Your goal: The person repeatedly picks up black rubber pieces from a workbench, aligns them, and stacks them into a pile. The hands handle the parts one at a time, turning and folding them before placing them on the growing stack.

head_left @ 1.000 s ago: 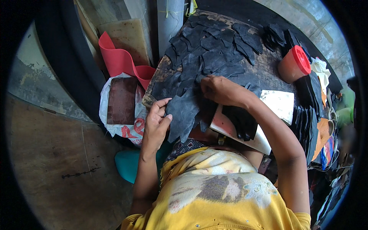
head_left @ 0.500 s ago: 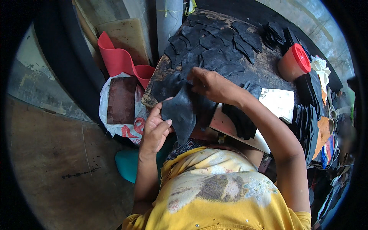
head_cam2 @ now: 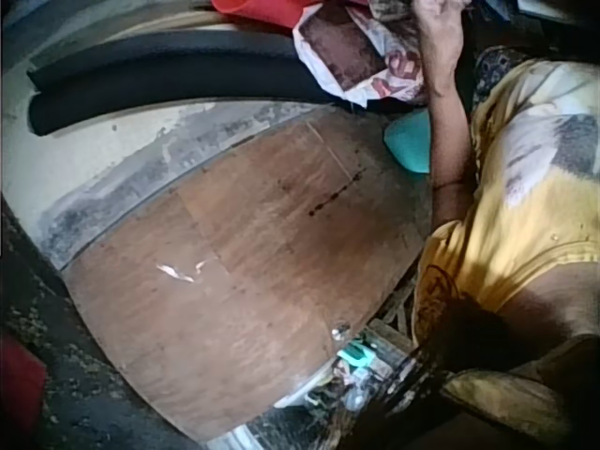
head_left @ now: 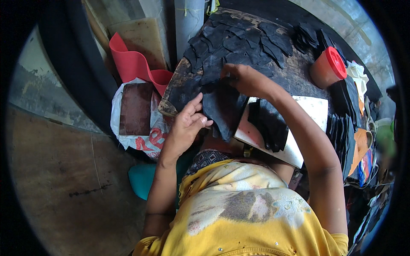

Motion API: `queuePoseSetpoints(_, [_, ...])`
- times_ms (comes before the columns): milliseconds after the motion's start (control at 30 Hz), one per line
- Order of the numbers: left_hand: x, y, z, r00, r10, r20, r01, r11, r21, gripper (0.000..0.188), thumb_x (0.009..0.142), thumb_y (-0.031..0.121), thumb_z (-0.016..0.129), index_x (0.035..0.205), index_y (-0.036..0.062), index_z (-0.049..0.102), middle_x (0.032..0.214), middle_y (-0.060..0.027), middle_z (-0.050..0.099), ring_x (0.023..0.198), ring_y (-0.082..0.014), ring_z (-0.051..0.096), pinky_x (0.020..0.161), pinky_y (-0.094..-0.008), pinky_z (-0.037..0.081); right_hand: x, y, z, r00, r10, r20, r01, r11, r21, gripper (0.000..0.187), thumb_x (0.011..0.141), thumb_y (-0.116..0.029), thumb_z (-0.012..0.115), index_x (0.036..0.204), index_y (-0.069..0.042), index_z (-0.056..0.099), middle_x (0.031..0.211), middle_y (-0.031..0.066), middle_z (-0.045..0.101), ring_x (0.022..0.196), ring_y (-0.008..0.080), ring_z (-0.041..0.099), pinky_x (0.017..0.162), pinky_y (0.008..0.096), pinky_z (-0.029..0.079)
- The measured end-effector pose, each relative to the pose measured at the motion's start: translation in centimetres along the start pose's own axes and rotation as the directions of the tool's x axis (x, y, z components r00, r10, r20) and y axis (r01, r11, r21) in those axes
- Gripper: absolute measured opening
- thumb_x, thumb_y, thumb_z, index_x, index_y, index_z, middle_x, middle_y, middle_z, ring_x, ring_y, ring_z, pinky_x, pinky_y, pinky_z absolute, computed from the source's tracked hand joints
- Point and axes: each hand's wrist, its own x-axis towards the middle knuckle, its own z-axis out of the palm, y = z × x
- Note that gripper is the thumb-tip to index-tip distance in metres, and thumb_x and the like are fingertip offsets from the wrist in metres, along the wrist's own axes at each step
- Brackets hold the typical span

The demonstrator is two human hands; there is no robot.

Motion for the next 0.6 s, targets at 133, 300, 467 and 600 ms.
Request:
queuePoseSetpoints(133, [0.2,-1.7,-1.1,0.998,0.025,-0.057,-0.013,0.979,0.204,0.051,0.092,-0.005,0.051,0.141,0.0006,0.038,0.129,-0.0163,0.051,0.107,-0.018,0.058,0.09,-0.0307,0.05,-1.0,1.6,2.1,0.993,0.116,-0.026,-0.118,0.983,-0.142,0.042,0.078,-0.002,0.056,0.12,-0.003,0.056,0.117,0.0224,0.057,0.107,0.0408,0.057,0.094,0.0415,0.047])
queuePoseSetpoints(300, [1.3,-1.3,-2.7,0.934,0.321,-0.154,-0.099,0.648,0.755,0.04,0.091,0.002,0.053,0.13,-0.0005,0.051,0.117,-0.0177,0.057,0.105,-0.0325,0.058,0.09,-0.037,0.047,-1.4,1.4,1.7,0.99,0.111,0.086,-0.091,0.975,-0.204,0.053,0.078,-0.009,0.061,0.13,-0.005,0.05,0.125,0.0224,0.045,0.121,0.0388,0.046,0.1,0.0418,0.043])
queuePoseSetpoints(467, [4.1,-1.0,-4.3,0.86,0.465,-0.209,0.096,0.255,0.962,0.048,0.081,0.02,0.069,0.12,-0.0045,0.057,0.113,-0.0188,0.056,0.11,-0.0373,0.05,0.099,-0.0434,0.037,-0.9,0.7,1.0,0.981,0.125,0.145,-0.086,0.965,-0.249,0.046,0.077,-0.011,0.064,0.122,-0.007,0.053,0.123,0.0211,0.045,0.119,0.0378,0.047,0.099,0.0424,0.043])
queuePoseSetpoints(600, [4.3,-0.8,-5.5,0.909,0.312,-0.276,0.142,0.391,0.909,0.052,0.074,0.016,0.076,0.119,-0.0007,0.057,0.11,-0.0207,0.056,0.106,-0.0367,0.052,0.095,-0.0425,0.041,-0.8,1.2,0.7,0.982,0.1,0.163,-0.054,0.963,-0.264,0.04,0.078,-0.011,0.068,0.114,-0.009,0.052,0.117,0.0152,0.046,0.115,0.0352,0.048,0.099,0.0401,0.042])
